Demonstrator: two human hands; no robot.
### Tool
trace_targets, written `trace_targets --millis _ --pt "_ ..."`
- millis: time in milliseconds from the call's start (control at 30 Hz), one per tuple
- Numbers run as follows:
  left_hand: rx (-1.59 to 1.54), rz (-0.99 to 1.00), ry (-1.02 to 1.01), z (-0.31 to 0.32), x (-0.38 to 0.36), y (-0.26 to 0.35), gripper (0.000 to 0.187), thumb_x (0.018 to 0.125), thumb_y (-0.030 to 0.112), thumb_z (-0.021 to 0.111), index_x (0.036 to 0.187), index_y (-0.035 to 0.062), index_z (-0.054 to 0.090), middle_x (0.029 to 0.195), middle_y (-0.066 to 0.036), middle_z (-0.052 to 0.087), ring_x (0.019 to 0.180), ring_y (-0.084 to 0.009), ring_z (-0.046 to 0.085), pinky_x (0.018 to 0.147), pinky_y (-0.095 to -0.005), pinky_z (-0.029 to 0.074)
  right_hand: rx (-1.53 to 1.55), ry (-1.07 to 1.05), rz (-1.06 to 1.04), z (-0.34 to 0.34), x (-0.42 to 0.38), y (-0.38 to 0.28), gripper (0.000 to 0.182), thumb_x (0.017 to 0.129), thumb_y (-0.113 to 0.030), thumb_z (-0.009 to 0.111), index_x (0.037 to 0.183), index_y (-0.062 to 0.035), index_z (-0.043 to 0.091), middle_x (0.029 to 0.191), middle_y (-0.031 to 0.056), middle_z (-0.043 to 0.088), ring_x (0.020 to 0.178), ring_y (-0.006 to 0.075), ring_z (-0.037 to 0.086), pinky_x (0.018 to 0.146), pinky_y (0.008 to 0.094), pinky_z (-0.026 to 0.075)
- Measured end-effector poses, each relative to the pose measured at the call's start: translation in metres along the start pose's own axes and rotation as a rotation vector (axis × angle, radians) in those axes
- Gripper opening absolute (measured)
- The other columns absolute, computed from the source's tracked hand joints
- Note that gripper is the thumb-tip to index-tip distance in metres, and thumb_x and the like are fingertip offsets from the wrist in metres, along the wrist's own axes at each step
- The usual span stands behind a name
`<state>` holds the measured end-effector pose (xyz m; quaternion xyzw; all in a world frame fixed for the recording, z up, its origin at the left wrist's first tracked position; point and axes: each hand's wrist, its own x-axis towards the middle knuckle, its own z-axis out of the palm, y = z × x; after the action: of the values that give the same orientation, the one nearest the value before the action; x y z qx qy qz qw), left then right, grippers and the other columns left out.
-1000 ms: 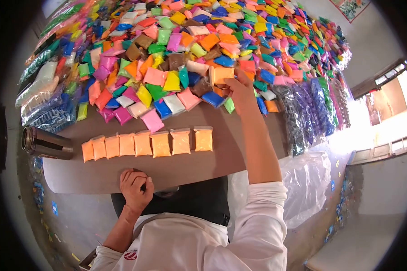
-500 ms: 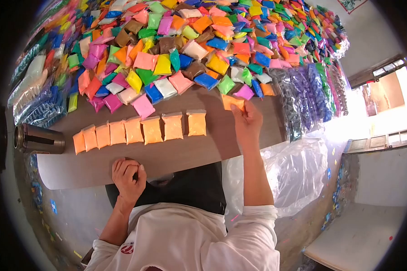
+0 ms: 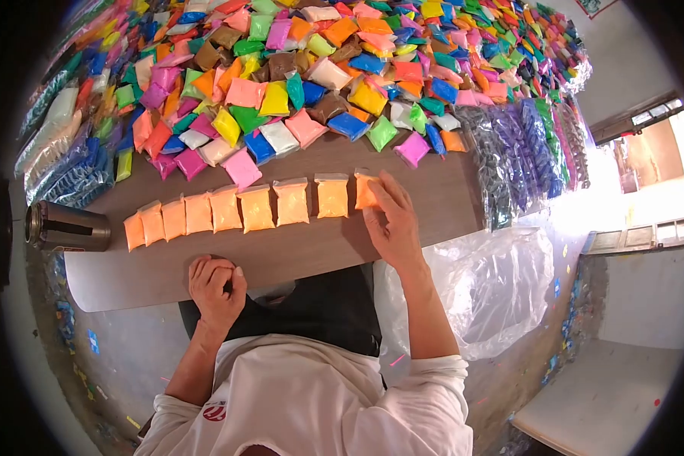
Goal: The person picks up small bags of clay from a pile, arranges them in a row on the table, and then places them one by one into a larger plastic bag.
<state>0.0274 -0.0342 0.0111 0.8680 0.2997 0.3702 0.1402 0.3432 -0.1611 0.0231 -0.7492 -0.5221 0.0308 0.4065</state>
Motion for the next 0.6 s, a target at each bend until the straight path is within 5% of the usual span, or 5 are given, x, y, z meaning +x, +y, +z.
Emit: trace_targets --millis 100,200,400,600 --pt "-0.001 -0.008 -0.002 0.001 0.000 0.000 0.016 0.075 0.005 0.072 0.070 0.0077 0.056 0.078 -0.005 0.061 0.075 -0.0290 0.060 0.089 -0.0435 0.048 -0.123 -0.067 -0.123 0.000 0.002 0.000 0.037 0.096 -0.012 0.063 0.131 0.0012 0.063 0.145 0.0237 0.053 0.131 0.0390 0.053 0.106 0.0445 0.045" --pt "0.006 -0.003 -0.001 0.001 0.000 -0.001 0.017 0.076 0.005 0.072 0.070 0.0079 0.056 0.079 -0.005 0.061 0.075 -0.0287 0.060 0.089 -0.0435 0.048 0.254 -0.002 0.202 0.004 -0.003 -0.002 0.037 0.096 -0.013 0.063 0.130 0.0011 0.063 0.143 0.0235 0.054 0.131 0.0400 0.053 0.108 0.0455 0.043" --pt "0.008 0.007 -0.005 0.001 0.000 -0.001 0.017 0.075 0.005 0.072 0.071 0.0082 0.056 0.079 -0.005 0.061 0.075 -0.0286 0.059 0.088 -0.0434 0.048 -0.224 0.056 -0.002 0.016 -0.001 -0.001 0.036 0.095 -0.018 0.067 0.127 -0.0010 0.065 0.137 0.0180 0.062 0.131 0.0364 0.055 0.109 0.0477 0.041" --pt "0.004 -0.010 -0.018 -0.001 0.001 0.000 0.017 0.075 0.006 0.072 0.070 0.0082 0.056 0.078 -0.005 0.060 0.075 -0.0288 0.059 0.089 -0.0434 0.048 -0.194 0.040 -0.034 0.030 0.002 -0.016 0.036 0.095 -0.018 0.067 0.127 -0.0018 0.064 0.135 0.0168 0.063 0.131 0.0373 0.055 0.108 0.0479 0.041"
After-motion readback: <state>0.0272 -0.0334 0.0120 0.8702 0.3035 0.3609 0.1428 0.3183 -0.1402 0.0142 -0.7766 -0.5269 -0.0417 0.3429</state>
